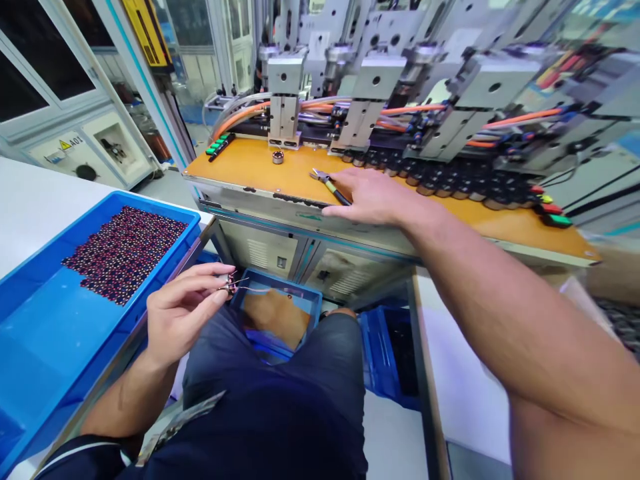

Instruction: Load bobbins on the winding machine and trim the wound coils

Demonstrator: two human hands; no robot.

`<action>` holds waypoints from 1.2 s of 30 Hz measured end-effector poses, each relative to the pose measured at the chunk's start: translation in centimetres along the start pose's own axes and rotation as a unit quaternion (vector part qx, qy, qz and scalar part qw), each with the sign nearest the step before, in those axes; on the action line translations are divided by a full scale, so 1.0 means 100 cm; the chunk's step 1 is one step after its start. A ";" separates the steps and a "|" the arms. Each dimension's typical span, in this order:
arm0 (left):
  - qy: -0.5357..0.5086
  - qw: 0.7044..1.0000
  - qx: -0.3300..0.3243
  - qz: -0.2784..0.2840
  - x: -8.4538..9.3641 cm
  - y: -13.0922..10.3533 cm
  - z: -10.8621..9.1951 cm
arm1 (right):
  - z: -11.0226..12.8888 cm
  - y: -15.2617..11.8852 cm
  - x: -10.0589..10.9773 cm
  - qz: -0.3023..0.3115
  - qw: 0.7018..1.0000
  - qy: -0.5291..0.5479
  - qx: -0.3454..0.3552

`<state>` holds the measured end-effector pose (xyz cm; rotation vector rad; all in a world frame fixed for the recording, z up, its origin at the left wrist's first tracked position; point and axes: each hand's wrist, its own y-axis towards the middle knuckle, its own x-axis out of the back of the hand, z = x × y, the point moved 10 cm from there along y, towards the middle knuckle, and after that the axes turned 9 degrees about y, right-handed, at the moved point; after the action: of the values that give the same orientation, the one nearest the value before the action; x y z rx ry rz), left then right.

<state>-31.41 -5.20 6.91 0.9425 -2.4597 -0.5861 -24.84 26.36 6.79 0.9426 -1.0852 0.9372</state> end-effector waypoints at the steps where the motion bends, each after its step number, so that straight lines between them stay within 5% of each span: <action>1: 0.000 1.000 -0.001 0.001 -0.001 0.000 0.001 | -0.002 -0.009 0.003 -0.007 1.000 0.003 -0.003; 6: -0.002 1.000 -0.014 0.002 -0.007 0.002 0.001 | 0.013 -0.064 0.008 -0.089 0.995 0.032 -0.025; 11: -0.005 1.000 -0.022 0.003 -0.011 0.002 0.000 | 0.096 -0.136 -0.041 -0.116 0.978 0.172 0.007; 13: 0.000 1.000 -0.023 0.006 -0.012 0.002 -0.001 | 0.125 -0.159 -0.074 -0.073 0.913 0.402 -0.009; 16: 0.008 1.000 -0.022 0.009 -0.012 0.001 -0.001 | 0.165 -0.179 -0.099 -0.027 0.804 0.595 -0.002; 20: 0.023 1.000 -0.019 0.009 -0.013 0.000 -0.002 | 0.186 -0.184 -0.090 -0.028 0.757 0.651 0.045; 26: 0.022 0.999 -0.024 0.019 -0.016 -0.004 -0.004 | 0.188 -0.177 -0.077 -0.039 0.777 0.624 0.076; 36: 0.022 0.999 -0.025 0.027 -0.018 -0.004 -0.002 | 0.192 -0.172 -0.072 -0.056 0.746 0.659 0.079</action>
<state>-29.87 -4.25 6.46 0.8564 -2.4130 -0.5994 -15.57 1.92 1.00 0.2500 0.2806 1.2546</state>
